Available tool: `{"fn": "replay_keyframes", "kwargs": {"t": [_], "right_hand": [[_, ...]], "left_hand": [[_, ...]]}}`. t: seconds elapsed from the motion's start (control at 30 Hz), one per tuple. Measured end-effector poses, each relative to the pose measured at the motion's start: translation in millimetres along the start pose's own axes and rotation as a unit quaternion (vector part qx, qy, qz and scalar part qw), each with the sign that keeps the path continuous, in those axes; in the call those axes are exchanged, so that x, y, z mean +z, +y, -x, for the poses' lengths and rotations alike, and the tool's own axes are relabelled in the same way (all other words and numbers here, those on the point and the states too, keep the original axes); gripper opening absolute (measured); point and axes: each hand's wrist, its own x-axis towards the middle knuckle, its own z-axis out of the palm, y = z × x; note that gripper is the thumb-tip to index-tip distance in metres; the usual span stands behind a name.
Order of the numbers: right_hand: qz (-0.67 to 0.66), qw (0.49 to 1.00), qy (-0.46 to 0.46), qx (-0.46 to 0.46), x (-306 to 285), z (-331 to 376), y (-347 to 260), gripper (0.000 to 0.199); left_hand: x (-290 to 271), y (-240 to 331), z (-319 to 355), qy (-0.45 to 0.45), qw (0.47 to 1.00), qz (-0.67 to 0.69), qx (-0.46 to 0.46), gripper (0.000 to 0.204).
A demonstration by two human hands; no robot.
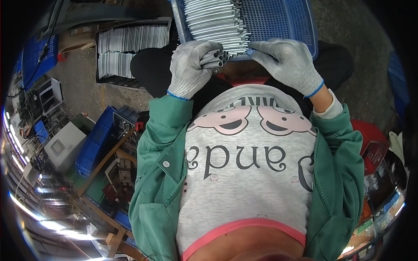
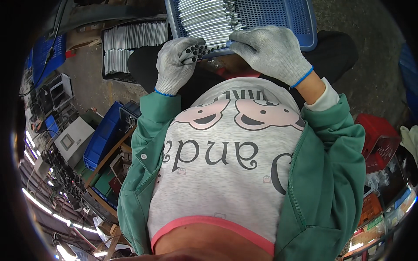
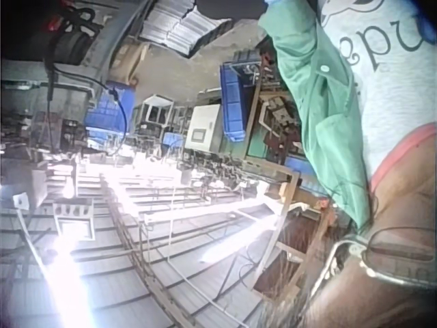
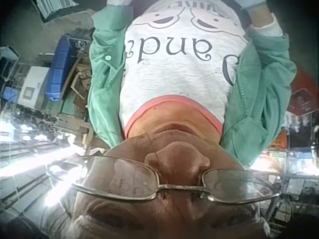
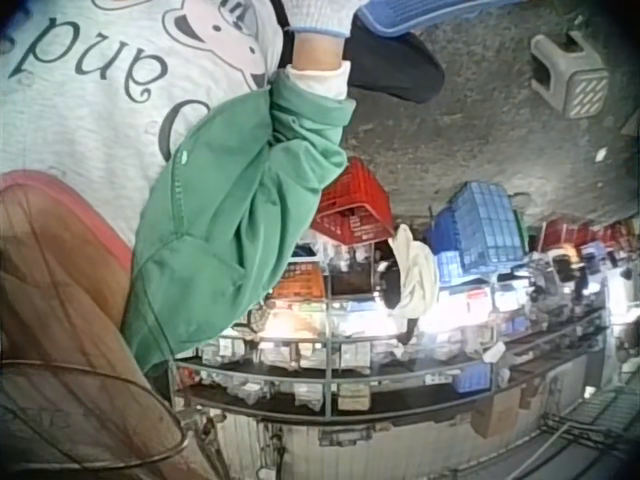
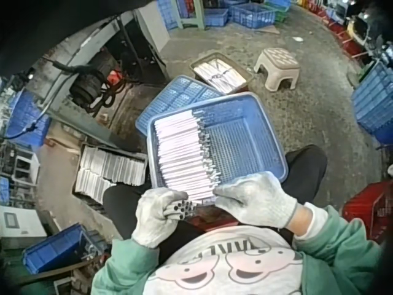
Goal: Sorting and placing small metal components into a partitioned tray at a factory workstation.
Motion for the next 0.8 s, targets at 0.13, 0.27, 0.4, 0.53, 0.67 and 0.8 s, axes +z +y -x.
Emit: {"fn": "replay_keyframes", "kwargs": {"t": [0.13,0.27,0.4,0.53,0.67,0.8], "right_hand": [[0.025,1.0,0.016,0.0,2,0,1,0.022],[0.049,0.999,0.008,0.004,5,3,-1,0.022],[0.059,0.998,-0.001,0.004,2,3,-8,0.022],[0.044,0.999,0.011,-0.006,-5,2,-13,0.021],[0.072,0.996,0.046,0.003,7,2,-1,0.021],[0.072,0.997,0.022,-0.016,12,7,-5,0.021]], "left_hand": [[1,2,2,-0.007,1.0,0.01,-0.003,0.038],[2,5,3,0.018,1.0,0.009,0.003,0.037],[-1,14,2,0.037,0.999,-0.01,0.01,0.036],[-7,22,-1,0.015,0.998,-0.054,0.013,0.035],[-6,21,0,0.014,0.996,-0.067,0.051,0.033],[-4,20,0,0.041,0.994,-0.081,0.056,0.034]]}}
